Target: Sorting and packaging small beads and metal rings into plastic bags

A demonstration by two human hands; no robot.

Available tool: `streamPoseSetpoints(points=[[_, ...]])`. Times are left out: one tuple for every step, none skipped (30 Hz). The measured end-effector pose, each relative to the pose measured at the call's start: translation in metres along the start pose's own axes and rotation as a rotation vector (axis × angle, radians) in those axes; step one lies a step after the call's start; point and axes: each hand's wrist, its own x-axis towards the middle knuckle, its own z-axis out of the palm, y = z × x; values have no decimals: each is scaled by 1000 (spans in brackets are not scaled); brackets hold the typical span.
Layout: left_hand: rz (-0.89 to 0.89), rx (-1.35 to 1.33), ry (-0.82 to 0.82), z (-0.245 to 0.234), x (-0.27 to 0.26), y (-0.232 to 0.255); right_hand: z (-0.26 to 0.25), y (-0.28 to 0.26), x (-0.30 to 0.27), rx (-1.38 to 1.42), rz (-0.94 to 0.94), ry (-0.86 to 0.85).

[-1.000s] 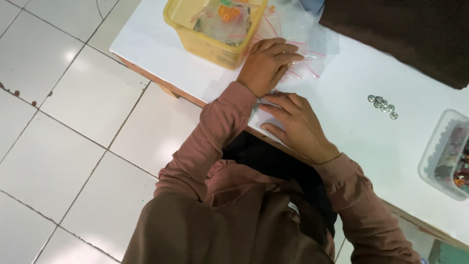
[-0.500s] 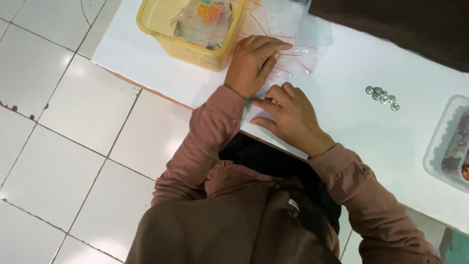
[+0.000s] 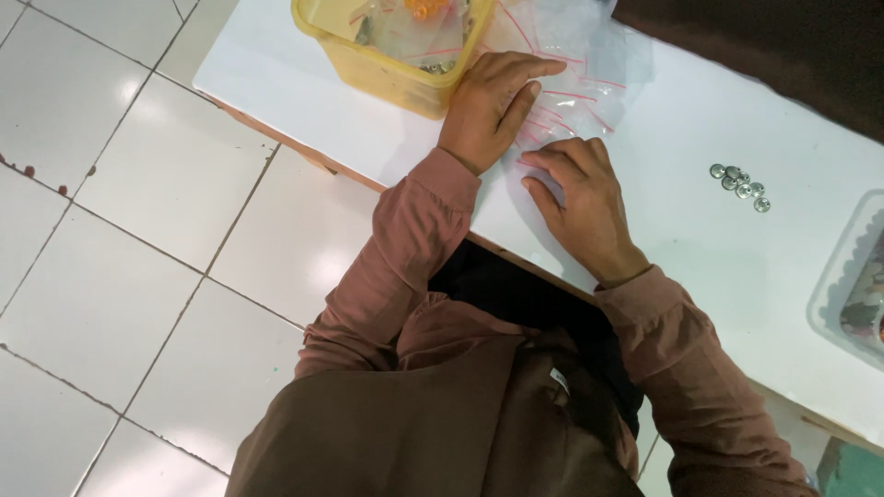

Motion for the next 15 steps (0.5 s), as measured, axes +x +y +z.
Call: streamPoseSetpoints(points=[[4, 0, 4, 0, 0, -1, -3, 4, 1, -3, -4, 1], [49, 51, -14, 0, -1, -1, -6, 7, 2, 39, 33, 11], [93, 102, -31, 0, -2, -3, -9, 11, 3, 80, 71, 22], [90, 104, -28, 1, -2, -3, -14, 16, 5, 82, 68, 18], [108, 157, -42, 1, -2, -3, -19, 23, 7, 85, 158, 68], [126, 211, -57, 2, -3, -3, -23, 29, 9, 90, 249, 117], [122, 214, -54, 3, -4, -4, -26, 36, 13, 93, 245, 113], [145, 259, -54, 5, -5, -6, -29, 43, 18, 47, 228, 121], [168, 304, -54, 8, -4, -7, -33, 50, 22, 1, 212, 130], [171, 303, -53, 8, -4, -7, -32, 54, 29, -2, 211, 132], [169, 311, -58, 9, -3, -7, -31, 59, 36, -43, 137, 108], [164, 320, -63, 9, -4, -7, -29, 63, 42, -81, 63, 83], [164, 320, -64, 10, -5, -7, -23, 70, 47, -81, 64, 84], [153, 317, -64, 10, -5, -7, -17, 76, 51, -131, 30, 50], [141, 314, -63, 10, -5, -7, -11, 82, 56, -182, -5, 16]])
